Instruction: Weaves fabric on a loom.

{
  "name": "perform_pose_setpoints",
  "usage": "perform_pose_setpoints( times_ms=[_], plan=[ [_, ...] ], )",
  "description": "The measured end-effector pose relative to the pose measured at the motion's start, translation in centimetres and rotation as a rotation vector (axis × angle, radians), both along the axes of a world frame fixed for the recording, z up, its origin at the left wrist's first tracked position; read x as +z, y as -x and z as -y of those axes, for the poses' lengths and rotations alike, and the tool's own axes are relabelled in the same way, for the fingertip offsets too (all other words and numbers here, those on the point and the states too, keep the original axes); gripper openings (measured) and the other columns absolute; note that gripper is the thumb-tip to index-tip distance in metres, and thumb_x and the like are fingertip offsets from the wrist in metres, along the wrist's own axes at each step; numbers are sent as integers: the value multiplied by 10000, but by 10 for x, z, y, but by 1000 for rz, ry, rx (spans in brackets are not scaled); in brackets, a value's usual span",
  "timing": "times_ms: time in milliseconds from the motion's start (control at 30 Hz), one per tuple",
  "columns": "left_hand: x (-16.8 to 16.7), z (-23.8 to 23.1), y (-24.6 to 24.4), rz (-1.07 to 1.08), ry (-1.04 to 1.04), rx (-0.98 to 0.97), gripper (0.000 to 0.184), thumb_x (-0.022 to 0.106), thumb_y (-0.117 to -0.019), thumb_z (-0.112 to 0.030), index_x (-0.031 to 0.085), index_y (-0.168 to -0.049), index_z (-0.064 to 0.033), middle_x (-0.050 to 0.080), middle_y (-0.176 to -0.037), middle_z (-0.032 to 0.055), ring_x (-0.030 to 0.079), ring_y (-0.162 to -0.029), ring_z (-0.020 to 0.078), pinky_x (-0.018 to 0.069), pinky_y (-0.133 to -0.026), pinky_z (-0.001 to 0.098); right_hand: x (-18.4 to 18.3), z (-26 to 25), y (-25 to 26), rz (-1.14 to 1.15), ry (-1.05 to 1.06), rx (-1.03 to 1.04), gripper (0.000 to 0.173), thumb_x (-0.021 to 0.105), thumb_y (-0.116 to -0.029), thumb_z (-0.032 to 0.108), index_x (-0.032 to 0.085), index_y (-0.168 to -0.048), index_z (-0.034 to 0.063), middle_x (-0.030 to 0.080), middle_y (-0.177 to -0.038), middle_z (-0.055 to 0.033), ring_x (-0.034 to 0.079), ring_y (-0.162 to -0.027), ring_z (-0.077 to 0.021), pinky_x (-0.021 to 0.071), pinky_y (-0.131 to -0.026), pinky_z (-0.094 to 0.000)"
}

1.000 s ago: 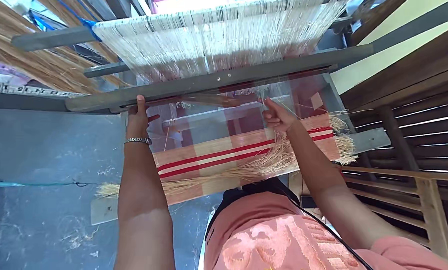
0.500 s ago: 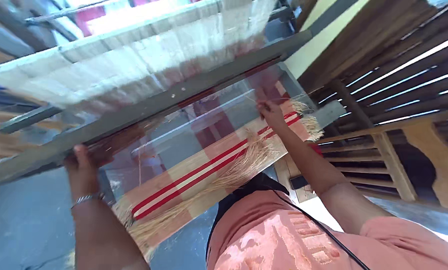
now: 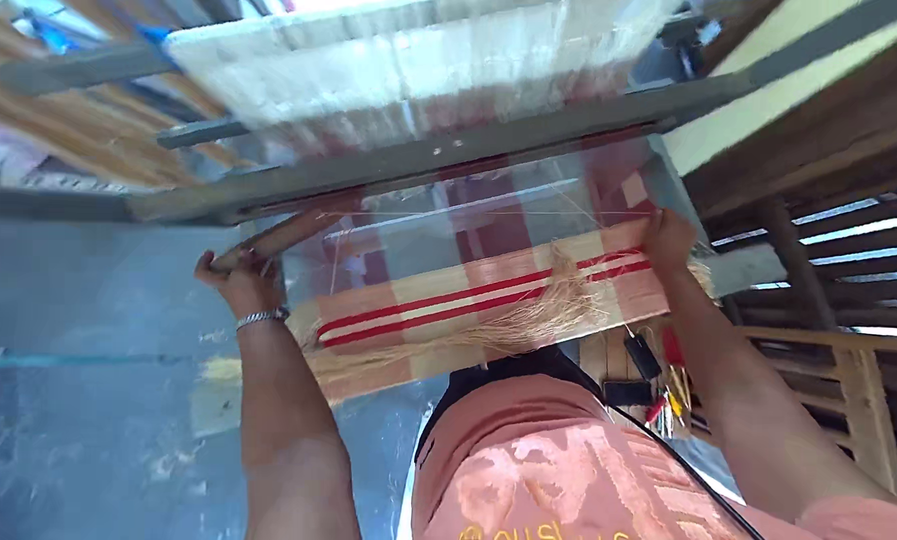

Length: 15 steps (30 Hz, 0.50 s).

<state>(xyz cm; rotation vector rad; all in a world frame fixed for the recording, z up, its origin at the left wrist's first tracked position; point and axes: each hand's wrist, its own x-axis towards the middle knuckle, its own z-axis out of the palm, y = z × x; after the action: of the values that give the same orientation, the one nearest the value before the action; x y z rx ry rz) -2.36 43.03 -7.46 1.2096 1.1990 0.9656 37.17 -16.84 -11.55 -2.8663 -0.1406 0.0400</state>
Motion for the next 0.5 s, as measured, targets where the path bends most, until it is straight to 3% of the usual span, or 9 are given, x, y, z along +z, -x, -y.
perform_pose_setpoints(
  times_ms=[133, 333, 500],
  plan=[
    [13, -15, 60, 70, -68, 106, 737, 583, -1002, -89, 130, -1578, -165, 530, -1364, 209, 698, -1042, 310, 628, -827, 498, 18, -6, 6, -44, 22, 34, 546, 262, -1111, 342, 569, -1366, -30, 587, -1374, -303, 529, -1333, -468, 367, -1105, -669],
    [33, 5, 128, -15, -138, 163, 725, 574, -994, -67, 162, -1582, -168, 460, -1435, 210, 685, -1062, 302, 630, -809, 481, 18, -8, 7, -14, 51, 64, 545, 251, -1116, 322, 551, -1379, -48, 587, -1383, -295, 540, -1334, -449, 385, -1107, -634],
    [41, 35, 156, -30, -186, 210, 714, 570, -997, -80, 174, -1584, -168, 395, -1501, 191, 659, -1131, 288, 627, -826, 472, 19, -9, 10, 3, 75, 91, 541, 244, -1115, 302, 552, -1377, -57, 596, -1364, -304, 550, -1322, -450, 387, -1098, -632]
  ],
)
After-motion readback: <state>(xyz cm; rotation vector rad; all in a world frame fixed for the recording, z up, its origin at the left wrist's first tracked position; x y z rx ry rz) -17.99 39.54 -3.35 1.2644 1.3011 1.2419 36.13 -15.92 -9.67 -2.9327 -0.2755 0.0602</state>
